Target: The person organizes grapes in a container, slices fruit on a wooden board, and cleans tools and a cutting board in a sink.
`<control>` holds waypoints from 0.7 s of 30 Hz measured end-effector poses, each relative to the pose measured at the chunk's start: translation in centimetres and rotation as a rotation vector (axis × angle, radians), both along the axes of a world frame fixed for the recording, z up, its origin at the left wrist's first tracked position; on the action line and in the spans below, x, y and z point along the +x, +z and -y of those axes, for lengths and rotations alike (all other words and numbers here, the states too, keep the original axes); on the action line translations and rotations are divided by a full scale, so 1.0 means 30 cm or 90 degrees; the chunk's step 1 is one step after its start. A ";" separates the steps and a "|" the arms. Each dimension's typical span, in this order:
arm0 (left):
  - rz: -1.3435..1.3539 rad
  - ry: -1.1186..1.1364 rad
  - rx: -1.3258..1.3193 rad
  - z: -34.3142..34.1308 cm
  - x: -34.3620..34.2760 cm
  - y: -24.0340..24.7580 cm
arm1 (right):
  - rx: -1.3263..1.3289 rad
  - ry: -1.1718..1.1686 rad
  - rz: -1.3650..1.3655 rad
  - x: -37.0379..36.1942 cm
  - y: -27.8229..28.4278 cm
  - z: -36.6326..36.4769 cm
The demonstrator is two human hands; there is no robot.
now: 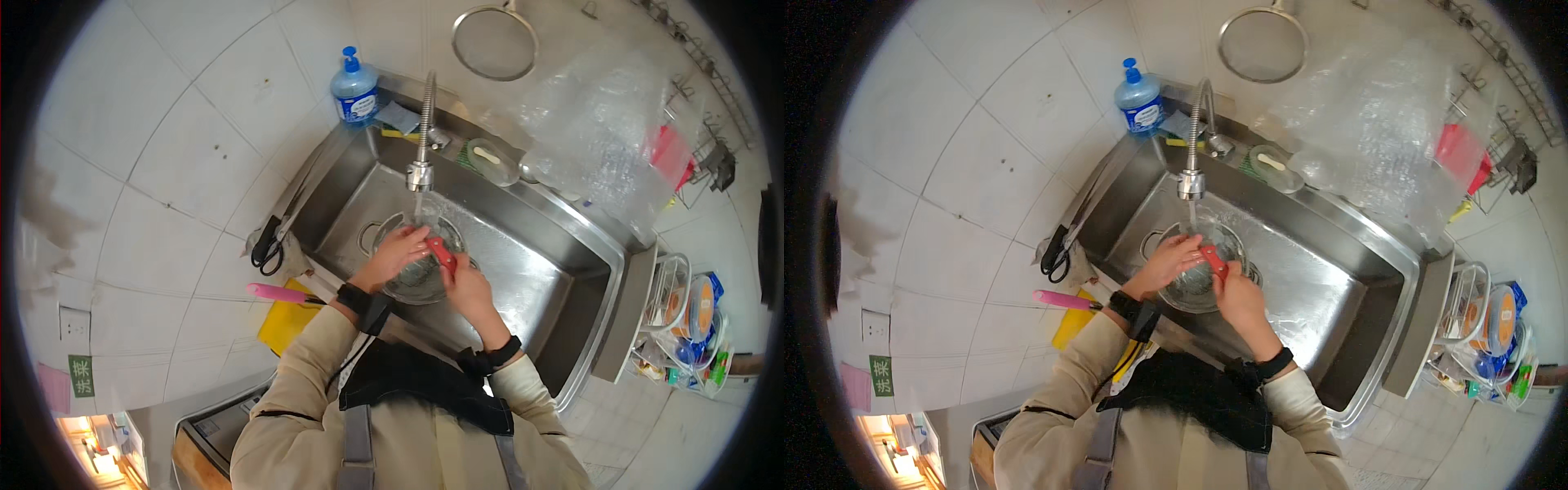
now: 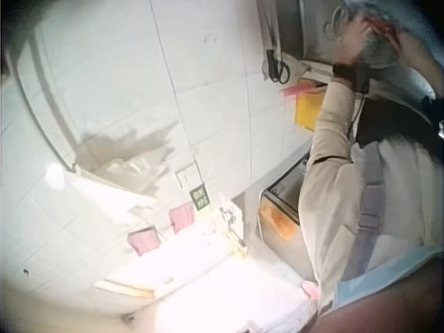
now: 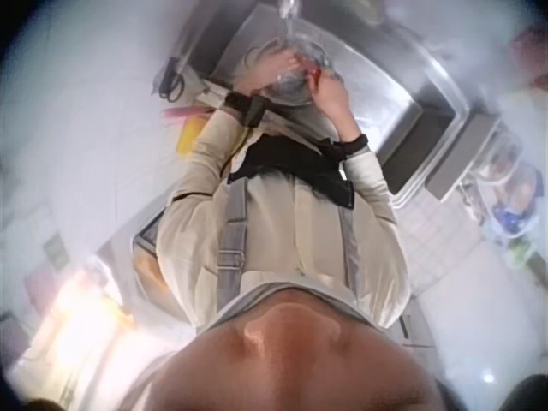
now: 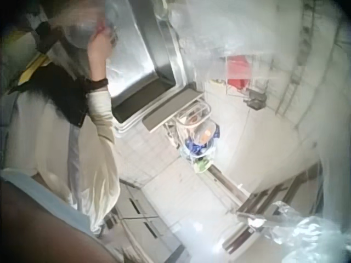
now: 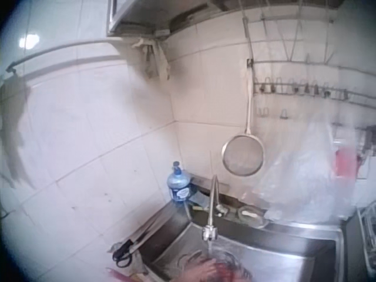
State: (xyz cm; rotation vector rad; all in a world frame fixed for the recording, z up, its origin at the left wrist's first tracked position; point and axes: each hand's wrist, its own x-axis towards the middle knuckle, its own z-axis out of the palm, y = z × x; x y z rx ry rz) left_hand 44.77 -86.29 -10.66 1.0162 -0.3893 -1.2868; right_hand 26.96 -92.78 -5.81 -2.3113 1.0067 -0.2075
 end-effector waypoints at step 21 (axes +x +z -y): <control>-0.057 0.019 0.045 0.110 -0.066 -0.010 | -0.101 -0.009 -0.044 -0.122 -0.004 0.020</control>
